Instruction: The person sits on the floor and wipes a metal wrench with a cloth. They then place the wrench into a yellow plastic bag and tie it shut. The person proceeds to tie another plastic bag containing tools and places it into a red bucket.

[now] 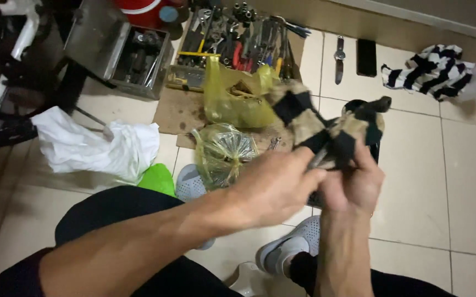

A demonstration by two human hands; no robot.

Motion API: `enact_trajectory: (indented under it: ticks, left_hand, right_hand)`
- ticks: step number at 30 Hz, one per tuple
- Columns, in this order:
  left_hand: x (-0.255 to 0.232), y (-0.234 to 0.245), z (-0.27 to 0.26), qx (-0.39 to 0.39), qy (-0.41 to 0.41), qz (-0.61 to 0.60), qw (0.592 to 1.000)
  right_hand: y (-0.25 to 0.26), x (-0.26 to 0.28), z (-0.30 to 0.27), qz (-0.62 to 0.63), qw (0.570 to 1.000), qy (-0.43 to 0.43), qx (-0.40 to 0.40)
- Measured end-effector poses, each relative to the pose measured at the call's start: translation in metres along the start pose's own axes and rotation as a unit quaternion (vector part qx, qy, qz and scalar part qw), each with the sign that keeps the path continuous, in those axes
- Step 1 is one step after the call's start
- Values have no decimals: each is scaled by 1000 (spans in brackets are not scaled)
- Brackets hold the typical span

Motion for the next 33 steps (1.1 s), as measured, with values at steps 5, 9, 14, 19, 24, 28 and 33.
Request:
enact_trajectory:
  ticks: [5,9,14,19,24,28,33]
  left_hand:
    - [-10,-2,-5,-20,-38,21,999]
    - [4,1,16,-90,-77,65,991]
    - [-17,-25,0,-30,-143,220,965]
    - [-18,-60,-2,3,-168,347,923]
    - [-3,-12,14,-55,-103,-79,990]
    - [10,-6,8,-15,11,-223,975]
    - [-2,-7,-9,2,0,-153,988]
  right_hand:
    - [-17,0,-25,41,999,8,-16]
    - [-31,-11,-38,57,998,7,10]
    - [20,-2,-6,16,999,-16,-27]
    - [11,21,-4,43,997,14,-63]
    - [-52,23,-44,-28,997,65,8]
    - [-48,20,-40,-21,993,116,-17]
    - [-23,47,-20,-24,978,184,-94]
Point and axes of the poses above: each hand's wrist, its own z-axis towards the middle knuckle, its own y-axis out of the back of the hand, x = y × z, the point moved 10 cm from there along z, towards the middle knuckle, and after that the axes turned 9 degrees about x, right-handed, at the moved point
